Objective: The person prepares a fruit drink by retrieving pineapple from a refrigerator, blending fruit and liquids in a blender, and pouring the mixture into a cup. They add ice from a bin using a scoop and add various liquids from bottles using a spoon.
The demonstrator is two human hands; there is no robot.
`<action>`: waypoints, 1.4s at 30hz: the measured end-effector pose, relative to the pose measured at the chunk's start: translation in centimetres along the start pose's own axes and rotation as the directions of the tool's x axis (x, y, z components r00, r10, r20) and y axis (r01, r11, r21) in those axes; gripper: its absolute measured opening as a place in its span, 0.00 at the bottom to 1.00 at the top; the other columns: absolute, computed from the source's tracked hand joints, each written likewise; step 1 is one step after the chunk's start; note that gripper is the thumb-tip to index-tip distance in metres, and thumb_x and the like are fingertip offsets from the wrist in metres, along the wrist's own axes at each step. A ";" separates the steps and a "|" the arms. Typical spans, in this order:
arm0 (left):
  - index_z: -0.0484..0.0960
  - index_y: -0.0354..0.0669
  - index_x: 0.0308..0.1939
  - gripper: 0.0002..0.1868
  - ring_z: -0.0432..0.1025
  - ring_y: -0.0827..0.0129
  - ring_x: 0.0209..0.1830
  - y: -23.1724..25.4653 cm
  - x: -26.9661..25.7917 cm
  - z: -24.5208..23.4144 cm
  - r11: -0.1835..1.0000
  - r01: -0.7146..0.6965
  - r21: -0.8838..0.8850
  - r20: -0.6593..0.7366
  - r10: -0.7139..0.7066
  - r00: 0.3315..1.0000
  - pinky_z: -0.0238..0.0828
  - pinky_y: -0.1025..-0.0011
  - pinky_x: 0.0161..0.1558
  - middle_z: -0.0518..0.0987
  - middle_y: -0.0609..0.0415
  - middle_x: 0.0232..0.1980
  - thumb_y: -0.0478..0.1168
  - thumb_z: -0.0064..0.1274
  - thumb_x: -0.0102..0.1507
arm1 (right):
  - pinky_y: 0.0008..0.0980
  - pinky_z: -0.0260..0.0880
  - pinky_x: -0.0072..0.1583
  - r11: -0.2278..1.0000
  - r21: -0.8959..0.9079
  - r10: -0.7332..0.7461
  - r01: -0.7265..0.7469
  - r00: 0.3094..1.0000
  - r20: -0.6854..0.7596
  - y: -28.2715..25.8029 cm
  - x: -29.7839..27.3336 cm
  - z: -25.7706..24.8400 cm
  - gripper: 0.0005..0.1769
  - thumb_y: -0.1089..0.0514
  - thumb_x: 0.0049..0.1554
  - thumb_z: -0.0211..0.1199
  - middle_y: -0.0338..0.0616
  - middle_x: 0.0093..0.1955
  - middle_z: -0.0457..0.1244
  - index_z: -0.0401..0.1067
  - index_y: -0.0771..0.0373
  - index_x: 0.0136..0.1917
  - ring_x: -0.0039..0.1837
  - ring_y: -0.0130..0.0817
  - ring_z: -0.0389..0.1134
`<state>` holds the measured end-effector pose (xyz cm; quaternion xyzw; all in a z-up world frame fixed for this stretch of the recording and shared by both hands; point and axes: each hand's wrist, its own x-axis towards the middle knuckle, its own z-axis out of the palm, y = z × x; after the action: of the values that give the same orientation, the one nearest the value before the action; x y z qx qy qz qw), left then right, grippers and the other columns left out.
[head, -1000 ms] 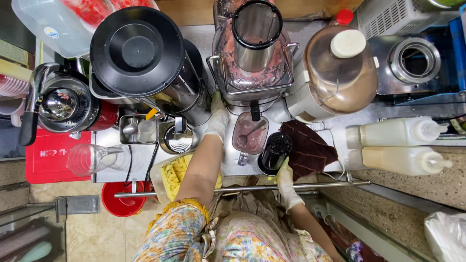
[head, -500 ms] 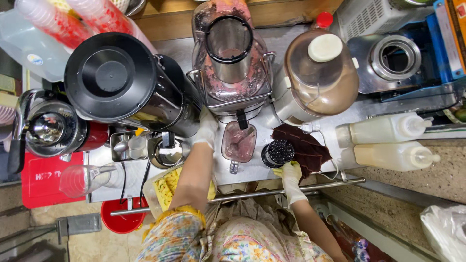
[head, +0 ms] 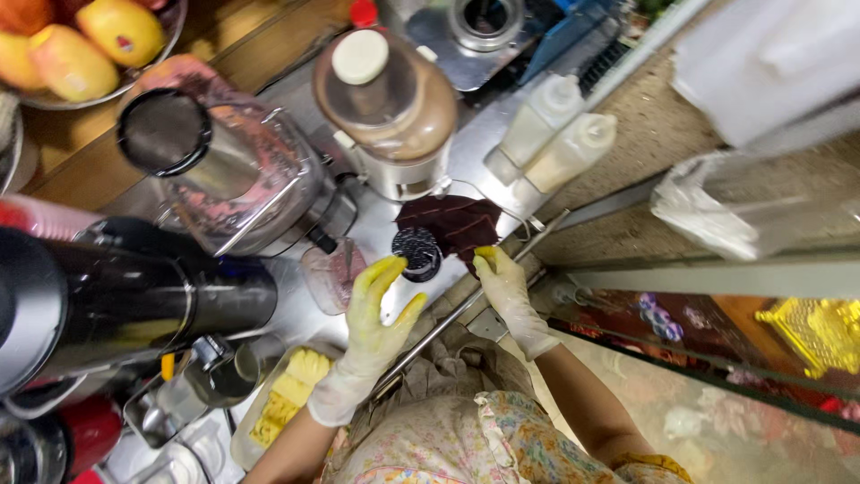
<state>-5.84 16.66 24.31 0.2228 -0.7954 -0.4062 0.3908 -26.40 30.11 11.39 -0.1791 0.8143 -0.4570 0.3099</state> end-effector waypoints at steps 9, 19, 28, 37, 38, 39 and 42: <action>0.79 0.42 0.61 0.15 0.75 0.54 0.63 8.7 13.2 28.7 0.740 -0.297 -0.603 0.414 0.609 0.676 0.72 0.66 0.66 0.78 0.48 0.63 0.37 0.52 0.70 | 0.36 0.71 0.54 0.999 -0.028 -0.045 0.041 0.988 -0.150 -2.9 -4.0 -4.3 0.17 0.54 0.60 0.62 0.55 0.50 0.72 0.74 0.64 0.59 0.50 0.40 0.73; 0.86 0.39 0.41 0.09 0.80 0.52 0.49 6.3 14.3 52.8 0.646 -0.761 -0.060 0.928 0.317 0.195 0.74 0.58 0.51 0.83 0.41 0.45 0.33 0.52 0.61 | 0.32 0.73 0.52 0.995 0.080 -0.047 0.060 0.987 -0.153 -1.4 -6.6 -8.2 0.15 0.61 0.58 0.57 0.48 0.46 0.73 0.73 0.61 0.59 0.49 0.37 0.77; 0.86 0.52 0.28 0.05 0.78 0.63 0.39 11.7 15.9 45.3 0.303 -0.951 0.063 0.633 0.725 0.273 0.69 0.65 0.51 0.83 0.56 0.31 0.40 0.54 0.56 | 0.29 0.73 0.51 0.995 0.084 -0.043 0.046 0.998 -0.036 -1.7 -3.9 -8.5 0.11 0.59 0.61 0.57 0.46 0.43 0.74 0.76 0.65 0.53 0.45 0.31 0.76; 0.84 0.44 0.34 0.08 0.75 0.58 0.38 15.4 21.4 34.1 0.600 -0.778 -0.185 0.174 0.800 0.575 0.67 0.61 0.43 0.81 0.53 0.33 0.44 0.56 0.59 | 0.30 0.72 0.56 0.947 0.306 -0.105 0.096 0.994 0.012 -1.4 -3.4 -6.9 0.18 0.58 0.61 0.61 0.49 0.52 0.73 0.75 0.66 0.63 0.52 0.29 0.72; 0.84 0.44 0.34 0.08 0.75 0.58 0.38 14.9 21.7 31.9 0.610 -0.775 -0.164 0.174 0.792 0.586 0.67 0.61 0.43 0.81 0.53 0.33 0.44 0.56 0.59 | 0.30 0.72 0.56 0.948 0.303 -0.112 0.097 0.993 0.035 -1.3 -3.2 -6.8 0.18 0.58 0.61 0.61 0.49 0.52 0.73 0.75 0.66 0.63 0.52 0.29 0.72; 0.84 0.44 0.36 0.10 0.76 0.59 0.37 14.1 21.6 29.7 0.729 -0.647 -0.225 0.131 0.680 0.721 0.69 0.63 0.43 0.81 0.52 0.33 0.46 0.56 0.63 | 0.32 0.72 0.58 0.938 0.325 -0.106 0.119 0.993 -0.058 -1.4 -3.0 -6.8 0.26 0.58 0.59 0.63 0.50 0.58 0.69 0.67 0.64 0.69 0.55 0.33 0.70; 0.84 0.38 0.39 0.15 0.75 0.70 0.28 9.8 19.7 22.0 0.899 0.141 -0.415 0.382 0.031 0.923 0.71 0.71 0.33 0.80 0.54 0.27 0.48 0.54 0.67 | 0.39 0.71 0.65 0.852 0.417 -0.194 0.317 0.930 -0.311 -2.5 -3.1 -7.7 0.42 0.55 0.59 0.65 0.56 0.75 0.58 0.50 0.62 0.80 0.66 0.41 0.67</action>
<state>-35.56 19.41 32.99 0.0698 -0.7380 -0.6199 0.2574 -29.19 35.45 17.54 -0.1472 0.6843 -0.6934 0.1710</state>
